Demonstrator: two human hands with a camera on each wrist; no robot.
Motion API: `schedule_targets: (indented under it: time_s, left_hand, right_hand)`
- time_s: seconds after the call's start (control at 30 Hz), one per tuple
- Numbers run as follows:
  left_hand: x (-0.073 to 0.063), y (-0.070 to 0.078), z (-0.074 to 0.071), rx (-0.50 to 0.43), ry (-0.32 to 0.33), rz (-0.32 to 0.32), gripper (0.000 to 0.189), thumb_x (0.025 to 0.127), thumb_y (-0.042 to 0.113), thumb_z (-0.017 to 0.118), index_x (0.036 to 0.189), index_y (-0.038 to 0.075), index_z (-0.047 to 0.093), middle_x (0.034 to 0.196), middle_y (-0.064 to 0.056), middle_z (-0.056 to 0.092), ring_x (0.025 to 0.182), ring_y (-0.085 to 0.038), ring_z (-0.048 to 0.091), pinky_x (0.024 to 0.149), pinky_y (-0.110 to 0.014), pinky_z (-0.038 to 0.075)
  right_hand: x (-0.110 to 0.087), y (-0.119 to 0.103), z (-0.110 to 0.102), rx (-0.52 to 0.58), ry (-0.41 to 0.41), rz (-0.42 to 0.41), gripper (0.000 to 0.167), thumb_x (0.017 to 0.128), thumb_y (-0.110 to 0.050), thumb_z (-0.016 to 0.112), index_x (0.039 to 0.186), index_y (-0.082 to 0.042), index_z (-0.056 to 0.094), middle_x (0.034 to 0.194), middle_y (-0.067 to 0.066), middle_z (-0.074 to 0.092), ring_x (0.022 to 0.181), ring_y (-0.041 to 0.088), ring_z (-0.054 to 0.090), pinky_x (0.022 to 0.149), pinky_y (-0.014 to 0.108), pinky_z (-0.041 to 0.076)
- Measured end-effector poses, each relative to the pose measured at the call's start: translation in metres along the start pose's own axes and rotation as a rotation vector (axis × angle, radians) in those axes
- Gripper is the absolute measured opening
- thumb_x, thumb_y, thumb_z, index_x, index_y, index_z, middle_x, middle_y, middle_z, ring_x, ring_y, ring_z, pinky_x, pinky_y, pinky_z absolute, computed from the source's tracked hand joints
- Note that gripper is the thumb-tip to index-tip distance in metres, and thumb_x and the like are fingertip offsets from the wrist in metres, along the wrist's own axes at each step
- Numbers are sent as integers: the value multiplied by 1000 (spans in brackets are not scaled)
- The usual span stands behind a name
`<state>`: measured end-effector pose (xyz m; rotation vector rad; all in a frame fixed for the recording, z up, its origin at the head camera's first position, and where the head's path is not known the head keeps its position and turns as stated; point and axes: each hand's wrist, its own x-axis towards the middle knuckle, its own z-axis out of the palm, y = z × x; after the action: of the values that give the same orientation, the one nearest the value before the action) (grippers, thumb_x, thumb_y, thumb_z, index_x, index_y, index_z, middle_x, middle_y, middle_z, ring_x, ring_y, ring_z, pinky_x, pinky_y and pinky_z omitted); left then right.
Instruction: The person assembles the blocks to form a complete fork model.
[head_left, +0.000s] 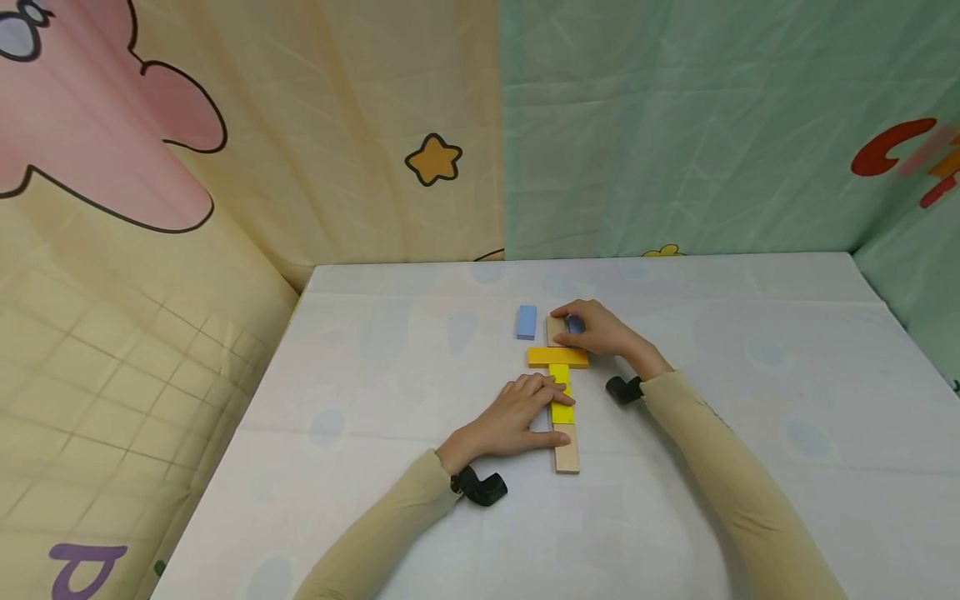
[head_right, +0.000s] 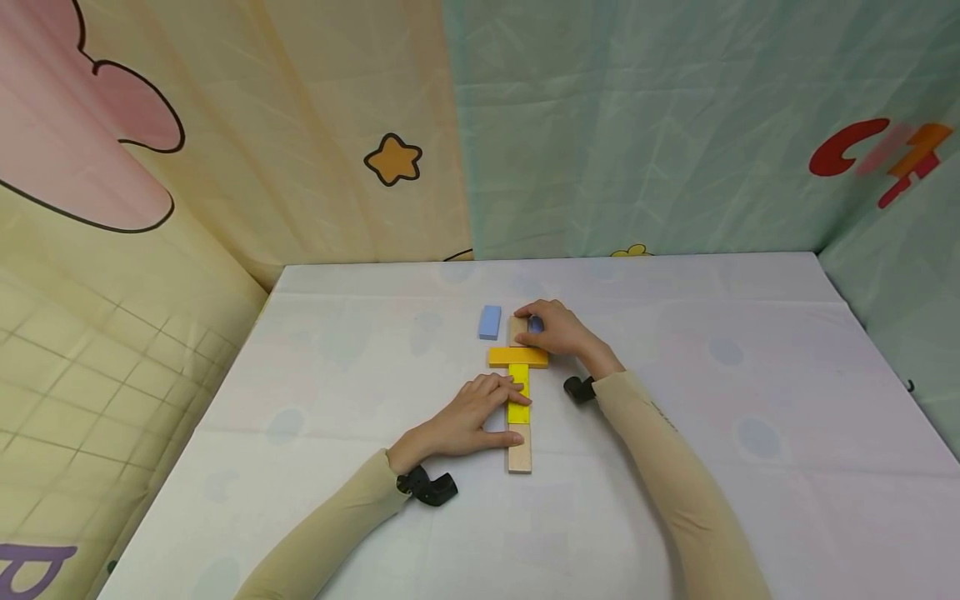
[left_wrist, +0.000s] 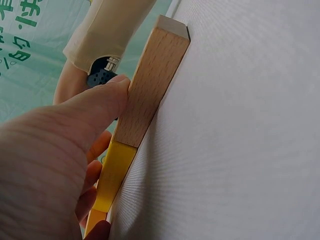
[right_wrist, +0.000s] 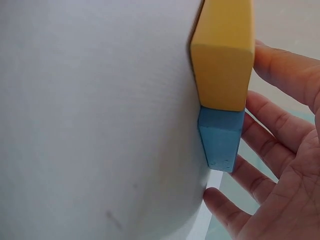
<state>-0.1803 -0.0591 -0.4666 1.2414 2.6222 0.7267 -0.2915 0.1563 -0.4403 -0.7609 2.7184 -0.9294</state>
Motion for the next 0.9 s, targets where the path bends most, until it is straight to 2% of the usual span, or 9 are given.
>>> schedule_targets:
  time_s: [0.57,0.73,0.9]
  left_hand:
    - [-1,1,-1,-7,-4,-8,50,90,54,56,131,25,51,139,2,38,132,-15,26,103,-35,25]
    - [-2,0,-1,-8,-2,-6,50,90,54,56,131,25,52,139,1,38,132,-15,26,103,-35,25]
    - [-2,0,-1,-9,-2,1,50,90,54,55,131,25,51,139,1,38,133,-15,25,104,-35,24]
  right_hand:
    - [0,0,1,13,2,-21,47,88,-21,70,128,1,57,128,19,53,121,37,43,103,50,29]
    - [0,-1,1,1,-22,3,60,89,-25,69,139,-1,46,128,20,53,118,36,43,103,52,30]
    - [-4,0,-4,75,-26,31,70,91,-28,65,146,-1,31,136,22,46,124,38,40,103,54,29]
